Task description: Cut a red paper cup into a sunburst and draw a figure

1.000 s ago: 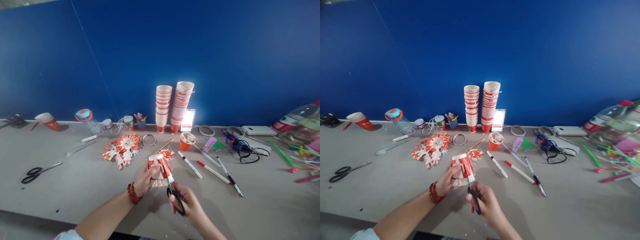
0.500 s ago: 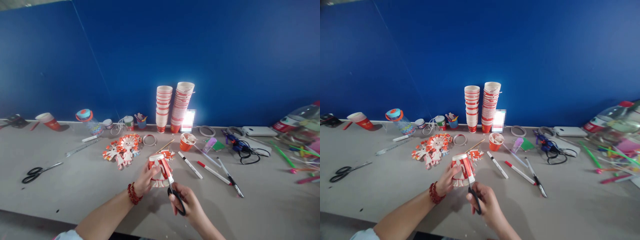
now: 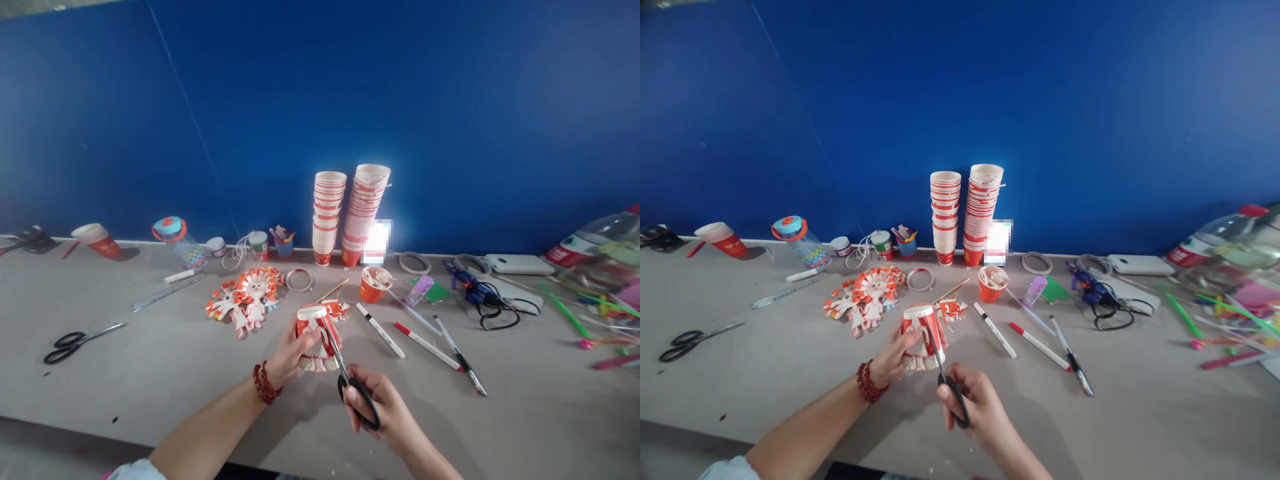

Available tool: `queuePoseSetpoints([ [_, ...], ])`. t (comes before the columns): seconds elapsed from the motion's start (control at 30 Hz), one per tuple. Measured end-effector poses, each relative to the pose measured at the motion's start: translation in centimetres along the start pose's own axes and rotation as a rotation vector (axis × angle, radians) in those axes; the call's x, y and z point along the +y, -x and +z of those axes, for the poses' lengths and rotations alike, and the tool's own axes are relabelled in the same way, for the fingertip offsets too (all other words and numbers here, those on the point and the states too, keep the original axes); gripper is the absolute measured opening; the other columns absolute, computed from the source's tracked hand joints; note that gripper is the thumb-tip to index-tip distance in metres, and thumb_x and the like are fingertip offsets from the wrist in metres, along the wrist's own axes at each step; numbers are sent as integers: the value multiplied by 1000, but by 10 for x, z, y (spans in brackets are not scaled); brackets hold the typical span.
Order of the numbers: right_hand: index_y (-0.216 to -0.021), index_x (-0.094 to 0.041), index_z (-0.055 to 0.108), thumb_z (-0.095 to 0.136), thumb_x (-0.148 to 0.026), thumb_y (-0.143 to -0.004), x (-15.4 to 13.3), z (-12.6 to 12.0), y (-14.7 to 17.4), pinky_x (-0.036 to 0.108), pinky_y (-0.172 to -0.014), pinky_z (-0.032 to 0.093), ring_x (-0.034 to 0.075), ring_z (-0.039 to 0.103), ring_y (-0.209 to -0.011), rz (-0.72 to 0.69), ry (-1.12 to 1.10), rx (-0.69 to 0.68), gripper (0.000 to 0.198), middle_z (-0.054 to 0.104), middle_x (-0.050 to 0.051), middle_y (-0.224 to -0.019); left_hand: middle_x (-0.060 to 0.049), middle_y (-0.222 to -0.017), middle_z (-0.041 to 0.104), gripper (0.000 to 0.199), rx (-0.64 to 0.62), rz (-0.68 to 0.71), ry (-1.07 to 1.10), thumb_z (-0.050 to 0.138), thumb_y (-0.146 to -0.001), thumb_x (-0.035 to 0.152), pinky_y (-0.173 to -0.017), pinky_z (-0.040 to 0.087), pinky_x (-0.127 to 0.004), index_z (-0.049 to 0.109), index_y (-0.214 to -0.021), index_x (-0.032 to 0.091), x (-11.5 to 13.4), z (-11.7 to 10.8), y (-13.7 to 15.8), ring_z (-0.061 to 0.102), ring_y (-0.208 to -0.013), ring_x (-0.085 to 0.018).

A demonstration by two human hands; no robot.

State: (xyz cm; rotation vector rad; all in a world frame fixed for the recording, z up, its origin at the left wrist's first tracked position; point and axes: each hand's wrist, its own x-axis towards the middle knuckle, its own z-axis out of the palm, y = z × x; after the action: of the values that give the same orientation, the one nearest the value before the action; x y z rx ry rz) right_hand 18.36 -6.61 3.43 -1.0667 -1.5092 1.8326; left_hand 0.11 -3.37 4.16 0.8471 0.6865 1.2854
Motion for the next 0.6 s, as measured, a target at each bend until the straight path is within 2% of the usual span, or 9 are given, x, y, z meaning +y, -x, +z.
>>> queuePoseSetpoints([
  [0.17,-65,-21,43,56,-80,-71,5,-1,-1,21,-37,18,5,28,-32,-15,21,8,60,49,-5,-39,-7,-87,72,50,62,-21,-42,77,-73,37,-71,57,-35,57,-116,19,2,-1,0,71,-77,-23],
  [0.3,-64,-21,43,56,-80,-71,7,-5,0,21,-37,19,5,30,-32,-12,18,22,60,45,-7,-38,-10,-96,71,53,36,-21,-81,77,-75,37,-67,57,-31,56,-120,20,-1,-11,-3,70,-83,-24],
  [0.47,-67,-21,43,59,-80,-69,2,-10,2,20,-34,17,4,24,-30,49,0,-17,60,50,-6,-39,-7,-89,71,52,4,-46,-109,75,-78,36,-64,56,-31,54,-123,21,-3,-17,-4,68,-69,-19],
  [0.6,-65,-21,43,59,-79,-70,0,-10,3,19,-34,17,4,25,-31,36,28,5,60,48,-6,-38,-10,-96,71,50,14,-12,-109,75,-77,34,-69,55,-30,56,-121,21,0,-14,-3,69,-82,-22],
])
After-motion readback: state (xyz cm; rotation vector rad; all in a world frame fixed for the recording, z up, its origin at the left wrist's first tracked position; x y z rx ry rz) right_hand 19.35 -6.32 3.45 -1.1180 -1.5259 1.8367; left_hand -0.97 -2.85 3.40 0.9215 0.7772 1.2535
